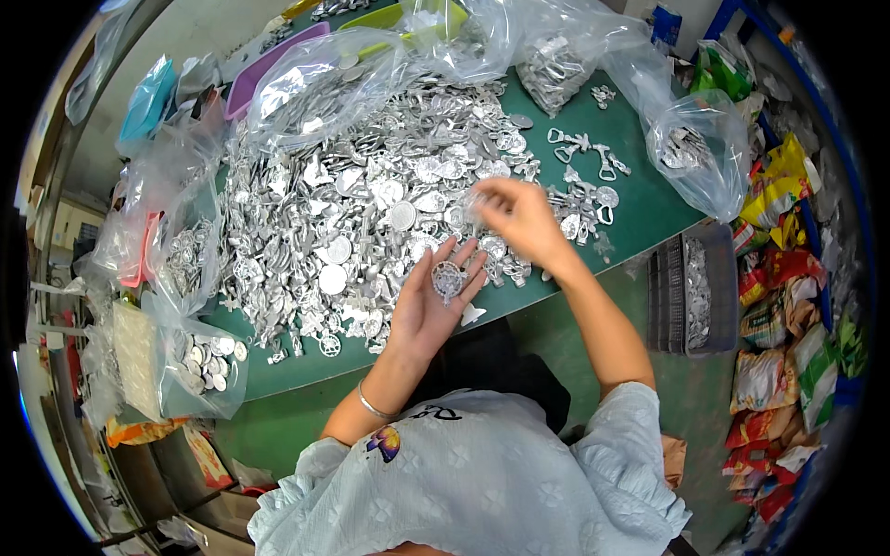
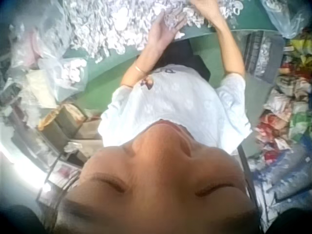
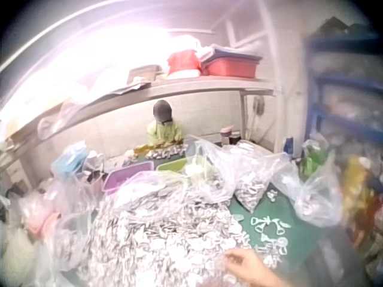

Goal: The person sorts silver metal charms on a green table by hand, picking up handfuls and individual pieces from a large pile to separate them.

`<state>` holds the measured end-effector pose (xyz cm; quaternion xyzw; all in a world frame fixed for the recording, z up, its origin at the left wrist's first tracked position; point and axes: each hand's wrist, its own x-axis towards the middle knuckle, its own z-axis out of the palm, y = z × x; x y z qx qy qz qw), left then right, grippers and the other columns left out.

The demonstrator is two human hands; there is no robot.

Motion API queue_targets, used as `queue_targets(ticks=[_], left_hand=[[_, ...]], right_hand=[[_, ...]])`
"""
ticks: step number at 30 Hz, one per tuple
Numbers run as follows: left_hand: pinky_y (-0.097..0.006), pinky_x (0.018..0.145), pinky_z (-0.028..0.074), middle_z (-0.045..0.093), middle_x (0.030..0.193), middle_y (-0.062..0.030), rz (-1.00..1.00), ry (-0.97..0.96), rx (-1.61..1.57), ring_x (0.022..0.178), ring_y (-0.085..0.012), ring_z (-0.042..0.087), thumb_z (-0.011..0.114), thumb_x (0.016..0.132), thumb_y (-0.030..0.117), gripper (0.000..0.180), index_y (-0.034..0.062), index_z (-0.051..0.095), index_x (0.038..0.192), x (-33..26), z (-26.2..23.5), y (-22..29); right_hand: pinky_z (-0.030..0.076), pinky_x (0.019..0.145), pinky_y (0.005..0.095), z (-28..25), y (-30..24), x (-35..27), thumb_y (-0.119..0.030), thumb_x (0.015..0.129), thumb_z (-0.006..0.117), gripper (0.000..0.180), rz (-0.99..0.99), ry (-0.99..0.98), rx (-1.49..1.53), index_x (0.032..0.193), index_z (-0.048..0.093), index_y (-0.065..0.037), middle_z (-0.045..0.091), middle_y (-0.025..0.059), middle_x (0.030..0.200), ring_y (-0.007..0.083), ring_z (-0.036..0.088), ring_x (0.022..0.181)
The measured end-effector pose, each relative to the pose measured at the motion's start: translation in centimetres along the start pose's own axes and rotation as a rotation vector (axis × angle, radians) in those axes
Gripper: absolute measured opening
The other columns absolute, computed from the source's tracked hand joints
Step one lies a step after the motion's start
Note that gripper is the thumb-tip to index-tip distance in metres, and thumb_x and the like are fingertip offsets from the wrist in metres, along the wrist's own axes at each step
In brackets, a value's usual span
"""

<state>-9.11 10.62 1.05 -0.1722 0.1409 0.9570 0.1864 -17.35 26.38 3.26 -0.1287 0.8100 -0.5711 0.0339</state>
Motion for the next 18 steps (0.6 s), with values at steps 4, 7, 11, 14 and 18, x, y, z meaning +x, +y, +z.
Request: queue_targets(ticks=[4,7,11,14,18], left_hand=[[-0.030,0.074,0.048,0.053,0.102,-0.0113,-0.037,-0.069,-0.013,0.090,-0.0215,0.052,0.046,0.091,0.018,0.033,0.0031,0.042,0.120,0.8,-1.7,0.0],[-0.022,0.053,0.043,0.047,0.079,-0.0043,-0.136,0.014,0.043,0.070,-0.0136,0.047,0.048,0.089,0.018,0.029,0.0045,0.045,0.116,0.5,-0.3,-0.4],[-0.022,0.058,0.044,0.051,0.086,-0.0047,-0.132,-0.041,0.096,0.076,-0.0141,0.052,0.052,0.085,0.013,0.035,0.0055,0.045,0.118,-0.1,-0.8,0.0],[-0.023,0.061,0.046,0.053,0.096,-0.0053,-0.041,0.075,0.192,0.081,-0.0154,0.053,0.052,0.084,0.010,0.039,0.0060,0.043,0.122,-0.5,-0.9,0.3],[-0.024,0.063,0.046,0.053,0.097,-0.0052,-0.053,0.043,0.164,0.083,-0.0156,0.053,0.054,0.082,0.007,0.042,0.0062,0.043,0.122,-0.2,-1.2,0.0]], right_hand=[[0.043,0.074,0.0305,0.6,-0.5,1.1,-0.010,0.074,0.064,0.032,-0.307,-0.126,-0.287,0.105,0.058,-0.002,0.057,0.0086,0.103,0.0190,0.053,0.090],[0.033,0.092,0.0376,0.8,1.0,4.7,-0.013,0.072,0.066,0.046,-0.514,0.025,-0.481,0.114,0.052,-0.005,0.051,0.0105,0.116,0.0277,0.044,0.110],[0.031,0.089,0.0383,1.0,2.5,6.4,-0.017,0.071,0.066,0.031,-0.578,-0.010,-0.691,0.098,0.056,-0.005,0.053,0.0088,0.097,0.0255,0.047,0.099],[0.033,0.085,0.0372,-0.5,2.8,5.9,-0.016,0.074,0.063,0.016,-0.517,0.051,-0.755,0.078,0.054,-0.004,0.051,0.0069,0.083,0.0245,0.049,0.091],[0.035,0.081,0.0372,-2.1,3.2,5.4,-0.013,0.073,0.062,0.010,-0.378,0.130,-0.749,0.076,0.056,-0.005,0.054,0.0074,0.084,0.0253,0.050,0.088]])
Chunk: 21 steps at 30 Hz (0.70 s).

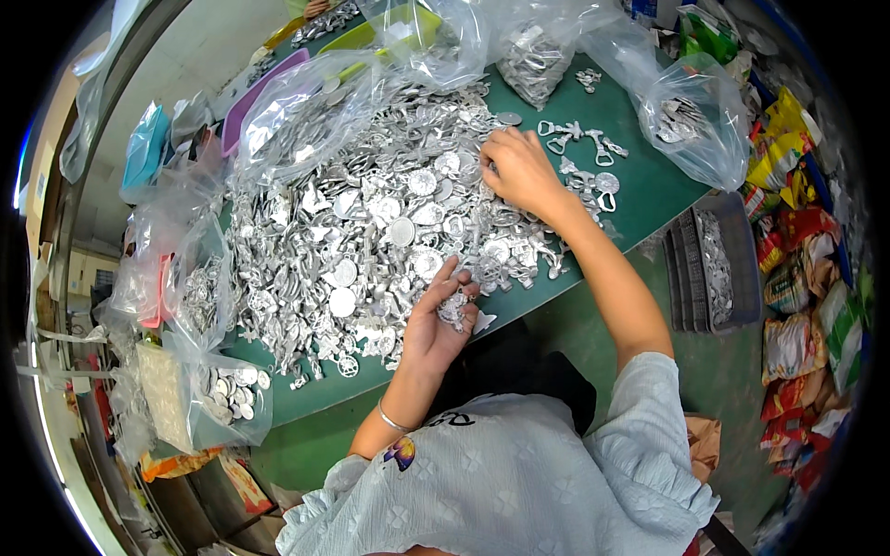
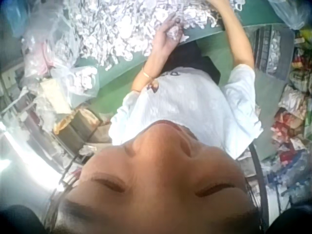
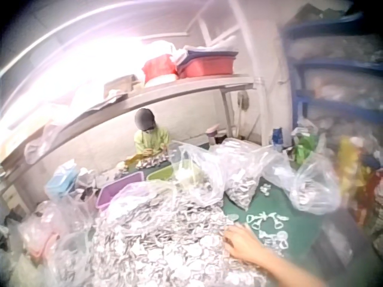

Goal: The person sorts silver metal charms on a green table by hand, picking up handfuls and individual pieces from a large pile to separate them.

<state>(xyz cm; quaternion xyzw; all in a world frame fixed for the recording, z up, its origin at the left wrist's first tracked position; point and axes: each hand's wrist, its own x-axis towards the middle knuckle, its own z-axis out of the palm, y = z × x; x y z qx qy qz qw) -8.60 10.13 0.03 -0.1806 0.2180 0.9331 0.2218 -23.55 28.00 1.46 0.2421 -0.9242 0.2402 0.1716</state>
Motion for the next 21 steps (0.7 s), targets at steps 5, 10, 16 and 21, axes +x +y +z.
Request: queue_targets(ticks=[5,10,16,21], left_hand=[[-0.023,0.063,0.046,0.053,0.098,-0.0053,-0.037,-0.035,-0.032,0.084,-0.0154,0.053,0.056,0.082,0.006,0.041,0.0059,0.044,0.121,0.5,0.1,-0.4],[-0.025,0.065,0.046,0.053,0.099,-0.0061,-0.033,-0.027,-0.031,0.084,-0.0159,0.052,0.055,0.083,0.007,0.042,0.0053,0.044,0.123,0.7,0.1,-0.3],[-0.030,0.078,0.047,0.054,0.106,-0.0085,0.013,-0.009,-0.044,0.093,-0.0196,0.053,0.053,0.086,0.011,0.037,0.0053,0.044,0.122,1.0,1.2,0.0],[-0.038,0.097,0.040,0.052,0.117,-0.0134,0.050,-0.102,-0.132,0.109,-0.0273,0.050,0.048,0.090,0.017,0.029,0.0059,0.046,0.117,2.5,1.4,0.4]], right_hand=[[0.035,0.082,0.0366,1.6,0.3,-0.2,-0.018,0.074,0.065,0.025,-0.009,-0.092,0.076,0.091,0.054,-0.004,0.055,0.0094,0.091,0.0271,0.050,0.094],[0.036,0.083,0.0402,2.4,-0.8,-0.4,-0.017,0.070,0.069,0.034,-0.058,0.025,0.006,0.096,0.054,-0.002,0.053,0.0117,0.095,0.0285,0.047,0.097],[0.041,0.066,0.0334,-0.1,-2.3,-0.5,-0.015,0.071,0.068,0.021,0.131,-0.060,0.384,0.084,0.058,-0.001,0.058,0.0107,0.079,0.0253,0.054,0.073],[0.044,0.065,0.0318,-2.3,-4.8,-1.4,-0.014,0.075,0.066,0.018,-0.099,-0.464,0.686,0.084,0.061,0.000,0.060,0.0103,0.077,0.0202,0.058,0.071]])
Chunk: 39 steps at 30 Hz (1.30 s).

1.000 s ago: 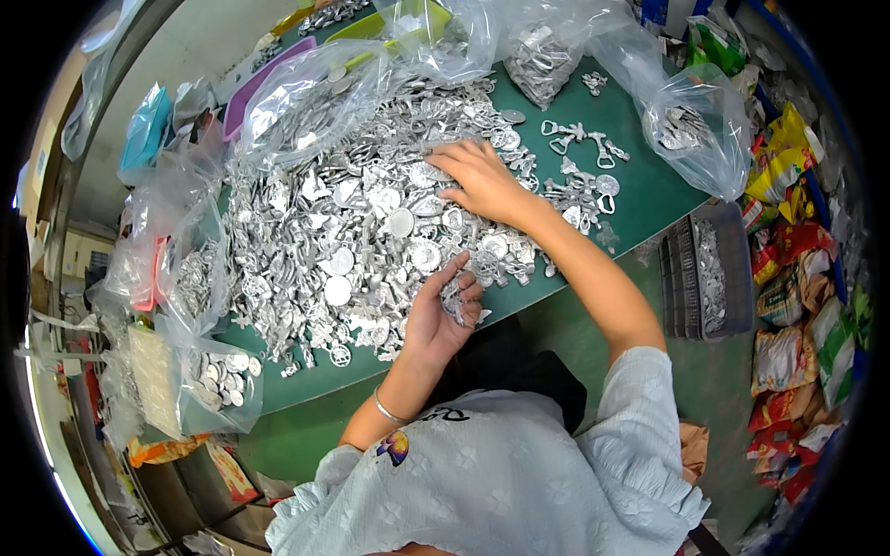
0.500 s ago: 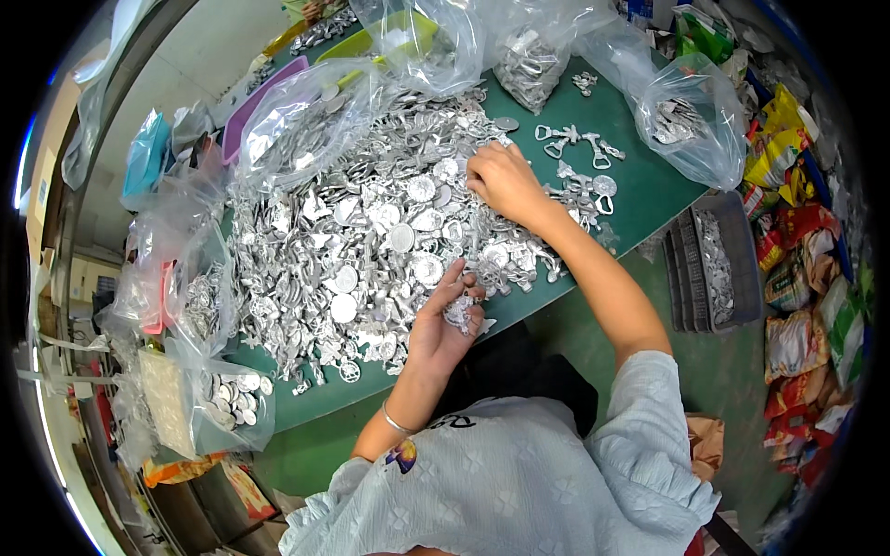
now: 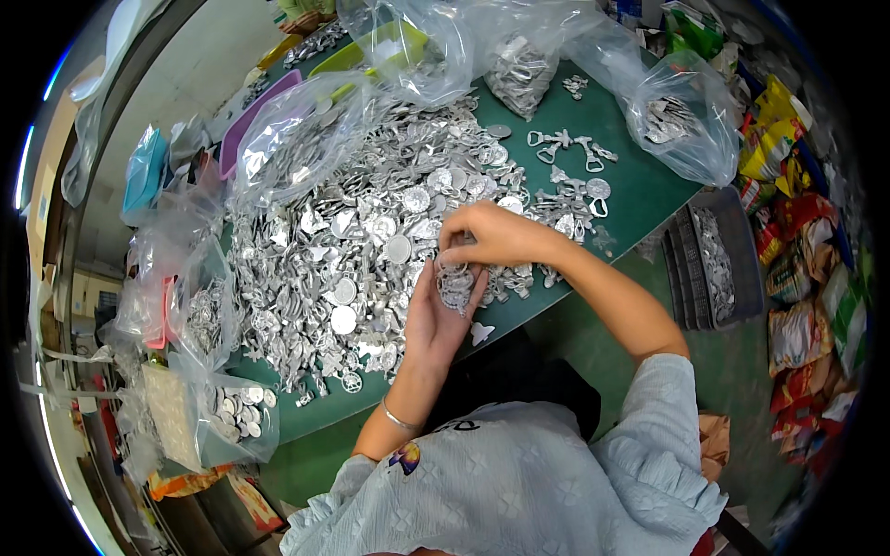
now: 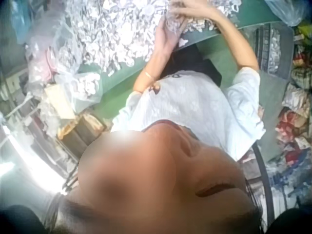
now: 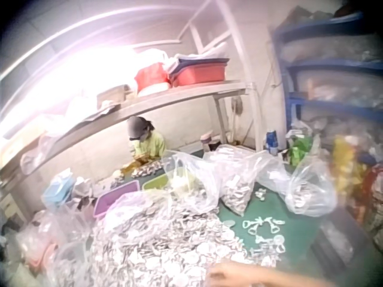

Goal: The person sorts silver metal charms on a green table by hand, picking up handfuls and individual pieces from a large pile to separate them.

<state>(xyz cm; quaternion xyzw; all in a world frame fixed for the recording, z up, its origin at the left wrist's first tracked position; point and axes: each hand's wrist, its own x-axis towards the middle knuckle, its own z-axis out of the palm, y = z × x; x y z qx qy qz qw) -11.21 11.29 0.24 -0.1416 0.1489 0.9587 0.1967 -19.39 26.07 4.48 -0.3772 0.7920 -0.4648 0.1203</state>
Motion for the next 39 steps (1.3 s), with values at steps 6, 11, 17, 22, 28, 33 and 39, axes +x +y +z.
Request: queue_targets(ticks=[6,11,17,22,28,33,39], left_hand=[[-0.017,0.049,0.040,0.052,0.083,-0.0054,-0.104,0.057,0.031,0.069,-0.0097,0.049,0.053,0.087,0.014,0.025,0.0062,0.049,0.110,1.7,1.7,-0.5],[-0.022,0.063,0.051,0.053,0.110,-0.0153,-0.046,0.127,-0.009,0.099,-0.0206,0.056,0.048,0.085,0.003,0.029,0.0038,0.046,0.114,3.6,3.6,0.2],[-0.028,0.085,0.050,0.046,0.123,-0.0196,0.031,0.026,-0.009,0.114,-0.0292,0.049,0.044,0.081,-0.005,0.049,0.0029,0.035,0.128,4.3,1.5,0.8],[-0.039,0.097,0.040,0.048,0.120,-0.0183,0.011,-0.036,-0.026,0.115,-0.0305,0.047,0.046,0.082,0.000,0.038,0.0021,0.043,0.120,4.4,2.3,0.7],[-0.045,0.098,0.038,0.051,0.113,-0.0175,0.010,0.042,-0.111,0.109,-0.0315,0.050,0.048,0.085,0.008,0.031,-0.0004,0.046,0.115,4.4,1.8,1.0],[-0.045,0.100,0.036,0.050,0.116,-0.0172,0.027,0.005,-0.123,0.111,-0.0311,0.048,0.048,0.089,0.020,0.034,0.0019,0.045,0.119,4.1,1.7,1.1],[-0.040,0.091,0.045,0.050,0.119,-0.0129,0.030,0.106,-0.104,0.109,-0.0297,0.050,0.050,0.090,0.021,0.034,0.0068,0.046,0.121,4.3,2.0,0.7]], right_hand=[[0.042,0.079,0.0353,-2.4,8.1,5.4,-0.008,0.074,0.060,0.018,-0.028,0.560,-0.427,0.091,0.062,-0.002,0.060,0.0097,0.091,0.0263,0.054,0.090],[0.039,0.081,0.0396,-3.5,9.7,7.1,-0.007,0.078,0.056,0.012,-0.077,0.348,-0.687,0.088,0.058,-0.001,0.058,0.0078,0.093,0.0281,0.051,0.094],[0.043,0.074,0.0386,-4.2,7.6,5.9,-0.004,0.080,0.051,0.010,0.067,0.539,-0.282,0.086,0.058,-0.001,0.060,0.0117,0.082,0.0321,0.056,0.078],[0.041,0.081,0.0364,-3.1,8.0,6.3,-0.001,0.076,0.054,0.018,-0.136,0.409,-0.557,0.094,0.056,-0.001,0.059,0.0097,0.100,0.0284,0.051,0.094],[0.041,0.076,0.0367,-4.6,9.8,7.2,-0.008,0.079,0.056,0.014,-0.148,0.384,-0.646,0.091,0.059,-0.002,0.060,0.0088,0.089,0.0280,0.054,0.086],[0.044,0.068,0.0321,-4.4,5.3,5.6,-0.010,0.080,0.058,0.014,0.110,0.448,-0.112,0.087,0.060,0.002,0.061,0.0084,0.075,0.0177,0.058,0.074],[0.045,0.070,0.0314,-5.9,5.5,4.7,-0.015,0.077,0.061,0.020,0.155,0.287,-0.198,0.088,0.063,0.001,0.063,0.0126,0.082,0.0233,0.059,0.077]])
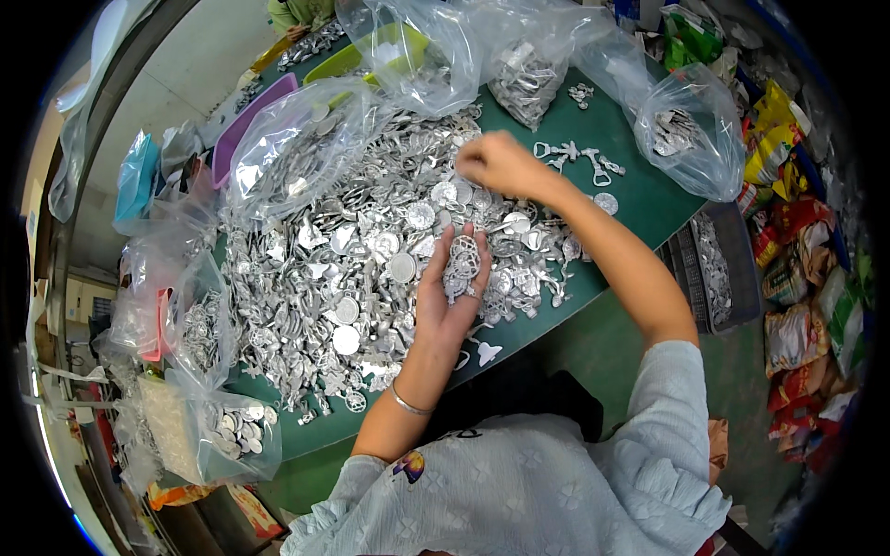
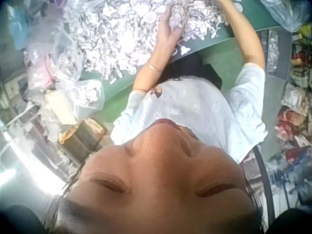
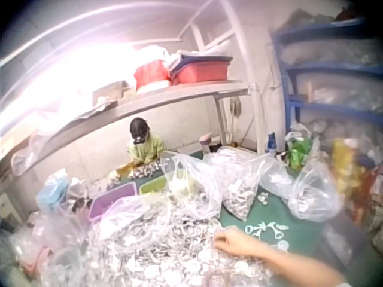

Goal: The person sorts silver metal charms on a green table by hand, picking up handfuls and individual pieces from a large pile to separate them.

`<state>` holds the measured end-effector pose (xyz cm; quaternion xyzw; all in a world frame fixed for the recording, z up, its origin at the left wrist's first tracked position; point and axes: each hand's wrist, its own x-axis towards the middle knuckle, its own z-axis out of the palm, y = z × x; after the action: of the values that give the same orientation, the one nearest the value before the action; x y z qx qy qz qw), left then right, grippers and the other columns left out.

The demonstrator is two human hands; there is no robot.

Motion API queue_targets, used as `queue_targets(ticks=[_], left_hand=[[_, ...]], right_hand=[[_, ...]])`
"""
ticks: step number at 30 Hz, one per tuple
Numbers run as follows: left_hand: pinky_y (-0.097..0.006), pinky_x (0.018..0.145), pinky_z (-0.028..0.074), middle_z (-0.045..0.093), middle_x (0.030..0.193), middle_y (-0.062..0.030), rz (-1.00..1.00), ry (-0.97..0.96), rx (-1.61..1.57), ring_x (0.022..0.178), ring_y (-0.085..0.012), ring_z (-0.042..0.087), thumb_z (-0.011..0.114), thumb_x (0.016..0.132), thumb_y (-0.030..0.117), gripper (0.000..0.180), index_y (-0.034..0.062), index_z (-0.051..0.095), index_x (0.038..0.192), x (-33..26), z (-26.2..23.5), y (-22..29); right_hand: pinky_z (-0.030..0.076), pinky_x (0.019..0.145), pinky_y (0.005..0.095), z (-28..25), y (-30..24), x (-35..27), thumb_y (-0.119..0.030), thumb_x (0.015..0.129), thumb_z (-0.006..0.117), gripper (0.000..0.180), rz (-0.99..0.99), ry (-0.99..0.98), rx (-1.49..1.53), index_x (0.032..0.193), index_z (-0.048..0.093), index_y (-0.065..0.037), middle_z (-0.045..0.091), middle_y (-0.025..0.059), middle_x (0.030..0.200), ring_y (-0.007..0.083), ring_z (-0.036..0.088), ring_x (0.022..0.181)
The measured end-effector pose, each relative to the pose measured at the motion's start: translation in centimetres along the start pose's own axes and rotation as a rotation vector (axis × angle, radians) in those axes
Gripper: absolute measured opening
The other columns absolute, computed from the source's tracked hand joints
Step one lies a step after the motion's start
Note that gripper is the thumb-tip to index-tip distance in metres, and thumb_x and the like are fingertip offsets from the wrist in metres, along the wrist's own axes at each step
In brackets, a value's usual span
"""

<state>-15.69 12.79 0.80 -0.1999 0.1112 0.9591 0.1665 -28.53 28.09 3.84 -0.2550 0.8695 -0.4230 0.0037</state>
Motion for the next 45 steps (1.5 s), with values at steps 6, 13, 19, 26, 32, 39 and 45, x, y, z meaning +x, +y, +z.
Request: queue_targets(ticks=[6,13,19,26,32,39,45], left_hand=[[-0.033,0.080,0.047,0.052,0.119,-0.0107,-0.126,-0.187,-0.084,0.103,-0.0271,0.052,0.051,0.089,0.015,0.033,0.0058,0.047,0.121,0.7,-1.3,0.4],[-0.041,0.096,0.040,0.048,0.124,-0.0121,-0.011,-0.114,-0.013,0.118,-0.0313,0.043,0.046,0.091,0.022,0.038,0.0015,0.043,0.124,0.1,-0.3,0.3],[-0.038,0.092,0.044,0.048,0.124,-0.0100,0.002,-0.104,-0.032,0.117,-0.0277,0.045,0.049,0.091,0.019,0.036,0.0086,0.042,0.125,0.3,-0.5,0.1],[-0.038,0.092,0.045,0.045,0.128,-0.0089,-0.021,-0.180,0.096,0.116,-0.0267,0.047,0.052,0.087,0.007,0.044,0.0108,0.039,0.128,0.4,-1.1,0.3],[-0.039,0.096,0.042,0.045,0.129,-0.0089,-0.049,-0.159,0.071,0.120,-0.0275,0.043,0.051,0.084,-0.001,0.049,0.0103,0.038,0.129,0.1,-1.0,0.2],[-0.039,0.096,0.041,0.045,0.128,-0.0097,-0.051,-0.141,0.083,0.119,-0.0280,0.043,0.051,0.083,-0.002,0.048,0.0091,0.039,0.128,0.2,-0.7,0.1],[-0.040,0.095,0.042,0.045,0.128,-0.0109,-0.042,-0.142,0.078,0.119,-0.0292,0.044,0.050,0.082,-0.003,0.048,0.0088,0.039,0.128,0.3,-0.9,0.2]], right_hand=[[0.042,0.078,0.0402,1.4,6.5,3.2,-0.024,0.074,0.065,0.024,-0.009,0.148,-0.629,0.081,0.064,-0.002,0.061,0.0133,0.088,0.0289,0.055,0.091],[0.045,0.062,0.0306,-1.3,2.3,1.1,-0.016,0.078,0.063,0.019,0.106,-0.045,0.141,0.085,0.062,0.003,0.063,0.0068,0.075,0.0154,0.058,0.066],[0.044,0.066,0.0333,-0.6,3.0,2.0,-0.017,0.077,0.063,0.019,0.037,-0.079,-0.089,0.087,0.062,-0.001,0.062,0.0081,0.075,0.0197,0.056,0.070],[0.043,0.072,0.0425,1.0,7.1,4.5,-0.010,0.070,0.067,0.015,-0.097,0.297,-0.543,0.080,0.058,-0.002,0.061,0.0112,0.081,0.0307,0.056,0.086],[0.041,0.055,0.0291,-0.3,6.1,2.4,-0.008,0.076,0.062,0.013,0.151,0.327,0.192,0.083,0.056,0.001,0.058,0.0060,0.066,0.0178,0.054,0.058],[0.040,0.057,0.0236,-0.1,7.1,0.2,-0.009,0.080,0.059,0.022,0.217,0.062,0.310,0.099,0.060,0.003,0.057,0.0015,0.069,0.0077,0.049,0.061],[0.044,0.069,0.0302,-0.6,5.9,-0.6,-0.002,0.077,0.053,0.020,0.131,0.019,0.129,0.095,0.062,0.000,0.062,0.0117,0.080,0.0189,0.057,0.073]])
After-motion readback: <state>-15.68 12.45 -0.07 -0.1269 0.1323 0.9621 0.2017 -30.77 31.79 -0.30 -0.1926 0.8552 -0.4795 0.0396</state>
